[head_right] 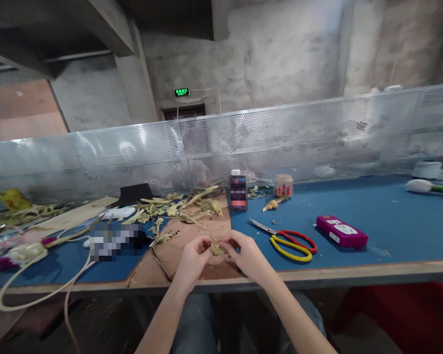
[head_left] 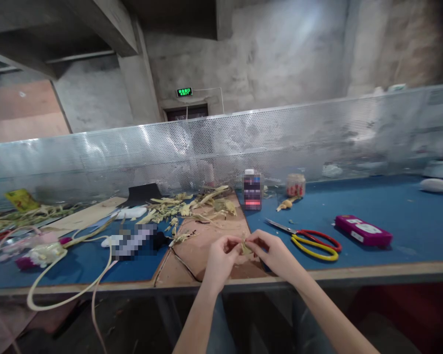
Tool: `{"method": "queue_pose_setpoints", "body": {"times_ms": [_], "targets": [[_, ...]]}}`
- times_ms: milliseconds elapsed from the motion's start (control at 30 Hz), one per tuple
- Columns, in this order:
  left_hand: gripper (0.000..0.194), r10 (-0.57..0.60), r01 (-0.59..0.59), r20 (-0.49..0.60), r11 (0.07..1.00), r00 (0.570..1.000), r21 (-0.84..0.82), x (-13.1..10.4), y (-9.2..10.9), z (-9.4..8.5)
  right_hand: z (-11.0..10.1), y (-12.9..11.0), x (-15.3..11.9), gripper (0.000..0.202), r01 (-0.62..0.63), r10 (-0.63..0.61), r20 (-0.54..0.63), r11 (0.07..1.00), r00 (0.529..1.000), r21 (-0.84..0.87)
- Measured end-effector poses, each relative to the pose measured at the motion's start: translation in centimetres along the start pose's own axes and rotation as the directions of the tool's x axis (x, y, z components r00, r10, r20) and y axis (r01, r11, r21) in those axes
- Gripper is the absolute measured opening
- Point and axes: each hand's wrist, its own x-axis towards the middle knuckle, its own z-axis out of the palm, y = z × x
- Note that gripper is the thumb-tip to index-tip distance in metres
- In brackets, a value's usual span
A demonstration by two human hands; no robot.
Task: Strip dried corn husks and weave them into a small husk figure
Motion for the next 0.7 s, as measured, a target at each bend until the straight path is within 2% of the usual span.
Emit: {"method": "queue_pose_setpoints", "body": {"times_ms": [167,367,467,567,700], "targets": [[0.022,-0.083,0.085,0.035,0.992,0.996,-0.092,0.02,0.33,0.20,-0.15,-0.18,-0.09,0.013,0.071,-0.071,-0.016,0.997,0.997,-0.016],[0.019,-0.034,0.032,-0.017,0.995,0.999,-0.096,0.01,0.07,0.31,-0.12,-0.13,-0.11,0.016,0.017,-0.021,0.060,0.998,0.998,0.060],[0.021,-0.012,0.013,0.011,0.995,1.000,-0.100,-0.09,0.18,0.32,-0.19,-0.15,-0.17,0.016,0.018,-0.020,0.037,0.999,0.999,0.045],[0.023,-0.041,0.044,0.039,0.996,0.998,-0.080,-0.20,0.36,0.28,-0.24,-0.21,-0.17,0.016,0.002,-0.002,0.020,1.000,1.000,0.010],[0.020,-0.012,0.013,0.007,1.000,1.000,-0.028,-0.24,0.32,0.26,-0.19,-0.24,-0.04,0.019,0.000,-0.001,0.054,1.000,0.999,0.013]]}}
